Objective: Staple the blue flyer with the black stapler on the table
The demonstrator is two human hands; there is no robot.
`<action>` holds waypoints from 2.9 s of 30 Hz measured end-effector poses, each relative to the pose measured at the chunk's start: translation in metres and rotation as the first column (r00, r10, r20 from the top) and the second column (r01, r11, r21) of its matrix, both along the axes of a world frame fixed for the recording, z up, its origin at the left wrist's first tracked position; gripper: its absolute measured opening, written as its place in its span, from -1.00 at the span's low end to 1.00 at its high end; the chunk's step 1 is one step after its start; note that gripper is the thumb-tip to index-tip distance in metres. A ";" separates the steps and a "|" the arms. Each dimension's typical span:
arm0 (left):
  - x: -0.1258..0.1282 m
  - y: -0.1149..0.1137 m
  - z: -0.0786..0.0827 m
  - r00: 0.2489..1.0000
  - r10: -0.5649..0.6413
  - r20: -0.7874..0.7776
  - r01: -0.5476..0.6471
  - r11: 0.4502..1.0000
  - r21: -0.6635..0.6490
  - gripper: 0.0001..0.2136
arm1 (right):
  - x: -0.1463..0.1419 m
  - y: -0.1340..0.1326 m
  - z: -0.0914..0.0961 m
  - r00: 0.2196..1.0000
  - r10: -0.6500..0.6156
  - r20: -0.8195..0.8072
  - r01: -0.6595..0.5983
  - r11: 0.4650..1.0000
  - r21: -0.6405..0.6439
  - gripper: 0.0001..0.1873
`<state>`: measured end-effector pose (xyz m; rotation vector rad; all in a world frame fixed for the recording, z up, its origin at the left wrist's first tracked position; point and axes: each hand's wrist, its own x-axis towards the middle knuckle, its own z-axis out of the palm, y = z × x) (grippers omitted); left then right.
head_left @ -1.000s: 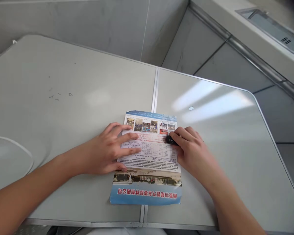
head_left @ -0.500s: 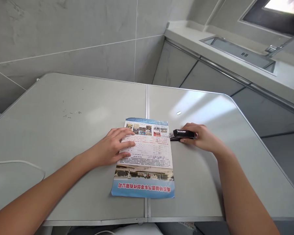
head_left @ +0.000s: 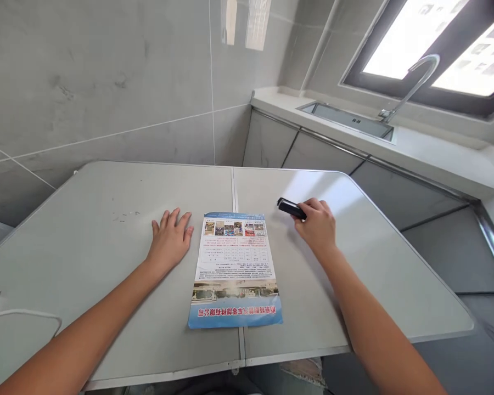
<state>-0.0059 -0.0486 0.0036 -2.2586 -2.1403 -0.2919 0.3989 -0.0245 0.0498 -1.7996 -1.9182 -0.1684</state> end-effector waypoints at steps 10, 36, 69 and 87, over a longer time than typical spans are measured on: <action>0.004 0.004 -0.009 0.997 0.029 -0.076 -0.024 0.997 0.067 -0.54 | -0.144 -0.076 -0.004 0.744 0.438 -0.504 -0.606 0.760 -0.234 -0.86; 0.009 0.003 -0.008 0.999 0.030 -0.041 -0.026 0.994 0.105 -0.58 | 0.094 -0.008 -0.030 0.980 -0.100 -0.173 0.038 0.943 -0.330 -0.52; -0.011 0.005 -0.024 0.996 0.010 0.086 -0.014 0.999 0.043 -0.53 | 0.067 -0.076 -0.088 0.979 -0.141 0.146 0.167 0.970 -0.177 -0.74; 0.000 0.001 -0.008 0.999 0.022 0.034 -0.026 0.993 0.119 -0.59 | 0.049 -0.084 -0.058 0.980 -0.168 0.110 0.183 0.972 -0.150 -0.76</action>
